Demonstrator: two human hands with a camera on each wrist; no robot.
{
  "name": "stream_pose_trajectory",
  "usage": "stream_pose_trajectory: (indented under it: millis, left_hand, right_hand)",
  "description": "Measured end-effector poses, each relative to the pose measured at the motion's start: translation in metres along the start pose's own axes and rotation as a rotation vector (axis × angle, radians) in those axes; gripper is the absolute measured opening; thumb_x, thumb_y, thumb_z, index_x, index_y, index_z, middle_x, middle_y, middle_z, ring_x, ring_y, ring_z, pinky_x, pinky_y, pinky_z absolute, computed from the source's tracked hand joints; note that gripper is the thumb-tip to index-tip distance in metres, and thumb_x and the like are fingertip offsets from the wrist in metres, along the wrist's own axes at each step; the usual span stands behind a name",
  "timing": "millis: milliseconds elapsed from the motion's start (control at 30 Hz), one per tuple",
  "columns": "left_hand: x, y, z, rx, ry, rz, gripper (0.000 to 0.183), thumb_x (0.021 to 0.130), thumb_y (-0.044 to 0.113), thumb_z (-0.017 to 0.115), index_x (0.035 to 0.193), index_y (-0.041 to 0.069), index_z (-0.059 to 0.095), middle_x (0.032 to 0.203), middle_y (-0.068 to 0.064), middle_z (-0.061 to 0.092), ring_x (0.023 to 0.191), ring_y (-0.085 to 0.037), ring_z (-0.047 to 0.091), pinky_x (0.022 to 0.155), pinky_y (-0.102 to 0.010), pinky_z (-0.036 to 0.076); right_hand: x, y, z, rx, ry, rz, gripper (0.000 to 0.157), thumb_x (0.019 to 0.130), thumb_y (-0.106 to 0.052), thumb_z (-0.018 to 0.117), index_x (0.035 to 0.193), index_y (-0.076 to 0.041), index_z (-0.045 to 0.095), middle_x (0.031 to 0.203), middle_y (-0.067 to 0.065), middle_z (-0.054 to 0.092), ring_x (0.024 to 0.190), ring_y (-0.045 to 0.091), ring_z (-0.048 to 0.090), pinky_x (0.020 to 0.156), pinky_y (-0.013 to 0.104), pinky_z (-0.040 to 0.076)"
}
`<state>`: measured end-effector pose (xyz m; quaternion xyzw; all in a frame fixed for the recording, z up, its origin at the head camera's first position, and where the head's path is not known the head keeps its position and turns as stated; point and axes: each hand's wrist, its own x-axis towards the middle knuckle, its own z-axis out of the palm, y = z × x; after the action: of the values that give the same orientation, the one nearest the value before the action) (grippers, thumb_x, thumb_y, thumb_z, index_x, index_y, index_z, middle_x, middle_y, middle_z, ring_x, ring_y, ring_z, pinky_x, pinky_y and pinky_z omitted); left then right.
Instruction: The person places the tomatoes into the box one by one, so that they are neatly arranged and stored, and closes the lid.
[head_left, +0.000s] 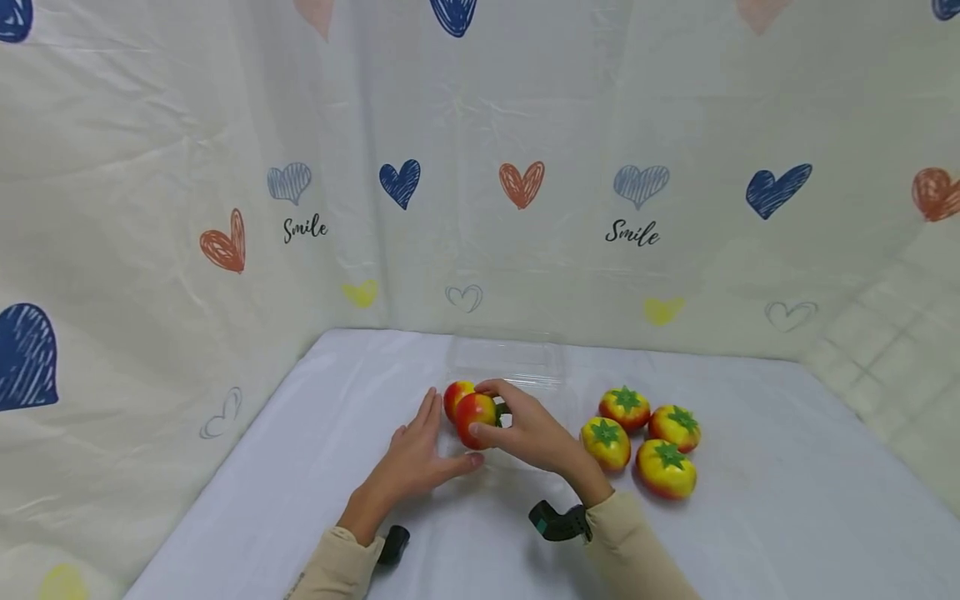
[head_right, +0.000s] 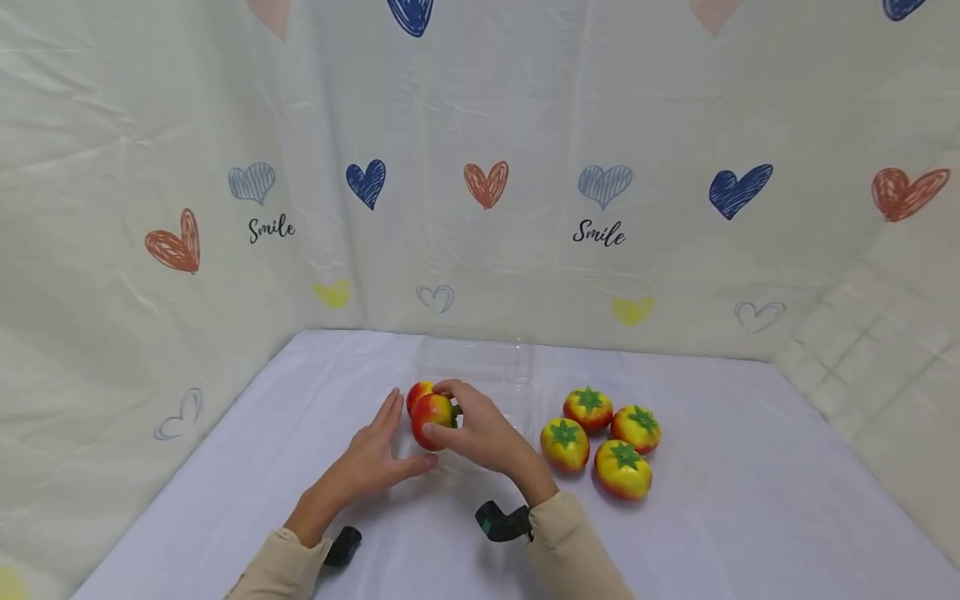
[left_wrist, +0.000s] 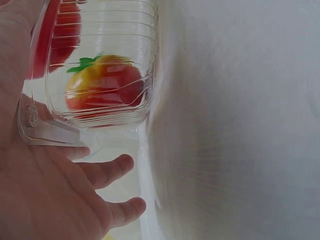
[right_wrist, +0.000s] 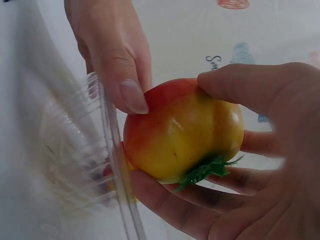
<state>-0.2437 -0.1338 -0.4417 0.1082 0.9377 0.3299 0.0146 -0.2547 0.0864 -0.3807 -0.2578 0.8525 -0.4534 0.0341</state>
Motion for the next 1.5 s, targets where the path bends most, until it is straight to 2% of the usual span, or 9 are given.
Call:
stream_pose_trajectory:
  millis: [167, 433, 733, 933, 1167, 1367, 1500]
  left_hand:
    - [-0.001, -0.003, -0.002, -0.005, 0.015, 0.016, 0.129, 0.082, 0.079, 0.073, 0.171, 0.002, 0.019, 0.179, -0.012, 0.01, 0.159, -0.038, 0.027, 0.122, -0.074, 0.019]
    - [-0.001, 0.0, -0.002, -0.003, 0.011, 0.024, 0.128, 0.082, 0.077, 0.074, 0.171, 0.003, 0.019, 0.179, -0.012, 0.01, 0.159, -0.038, 0.027, 0.121, -0.075, 0.02]
    - [-0.001, 0.002, -0.003, -0.031, 0.007, 0.013, 0.128, 0.082, 0.071, 0.079, 0.172, 0.004, 0.016, 0.179, -0.011, 0.009, 0.159, -0.039, 0.026, 0.122, -0.074, 0.018]
    - [-0.001, 0.0, -0.002, -0.025, 0.011, 0.01, 0.129, 0.082, 0.072, 0.078, 0.171, 0.004, 0.016, 0.179, -0.012, 0.009, 0.159, -0.04, 0.026, 0.122, -0.074, 0.017]
    - [0.0, 0.0, -0.001, -0.027, 0.009, 0.027, 0.128, 0.082, 0.07, 0.079, 0.171, 0.002, 0.017, 0.179, -0.014, 0.01, 0.158, -0.041, 0.029, 0.122, -0.073, 0.021]
    - [0.0, 0.0, -0.001, -0.036, 0.002, 0.028, 0.128, 0.082, 0.072, 0.078, 0.171, 0.002, 0.017, 0.179, -0.014, 0.009, 0.158, -0.041, 0.028, 0.122, -0.072, 0.021]
    - [0.0, 0.0, -0.001, -0.039, 0.001, 0.033, 0.126, 0.083, 0.066, 0.079, 0.171, 0.001, 0.016, 0.179, -0.015, 0.01, 0.157, -0.041, 0.031, 0.122, -0.072, 0.022]
  right_hand:
    - [0.004, -0.002, 0.011, 0.019, 0.01, 0.009, 0.056, 0.095, -0.025, 0.08, 0.143, -0.006, 0.058, 0.139, 0.009, 0.062, 0.122, 0.03, 0.061, 0.096, 0.045, 0.061]
    - [0.007, -0.005, 0.022, -0.018, 0.048, 0.05, 0.051, 0.093, -0.022, 0.082, 0.138, -0.008, 0.063, 0.128, 0.014, 0.06, 0.112, 0.031, 0.063, 0.089, 0.044, 0.064]
    - [0.008, -0.005, 0.026, -0.009, 0.005, 0.094, 0.05, 0.093, -0.023, 0.08, 0.138, -0.011, 0.066, 0.122, 0.014, 0.058, 0.109, 0.031, 0.063, 0.087, 0.043, 0.064]
    - [0.008, -0.004, 0.027, -0.004, -0.029, 0.103, 0.048, 0.095, -0.027, 0.074, 0.139, -0.011, 0.067, 0.121, 0.012, 0.059, 0.109, 0.03, 0.063, 0.086, 0.042, 0.064]
    - [0.008, -0.001, 0.028, 0.017, -0.056, 0.103, 0.044, 0.097, -0.025, 0.073, 0.139, -0.011, 0.069, 0.12, 0.012, 0.06, 0.107, 0.03, 0.064, 0.082, 0.04, 0.064]
    - [0.008, 0.002, 0.029, 0.016, -0.037, 0.092, 0.043, 0.097, -0.022, 0.075, 0.136, -0.006, 0.067, 0.123, 0.013, 0.062, 0.11, 0.031, 0.063, 0.082, 0.039, 0.064]
    - [0.01, 0.003, 0.032, 0.008, -0.045, 0.075, 0.043, 0.095, -0.019, 0.078, 0.13, 0.0, 0.063, 0.121, 0.013, 0.064, 0.107, 0.028, 0.062, 0.084, 0.039, 0.063]
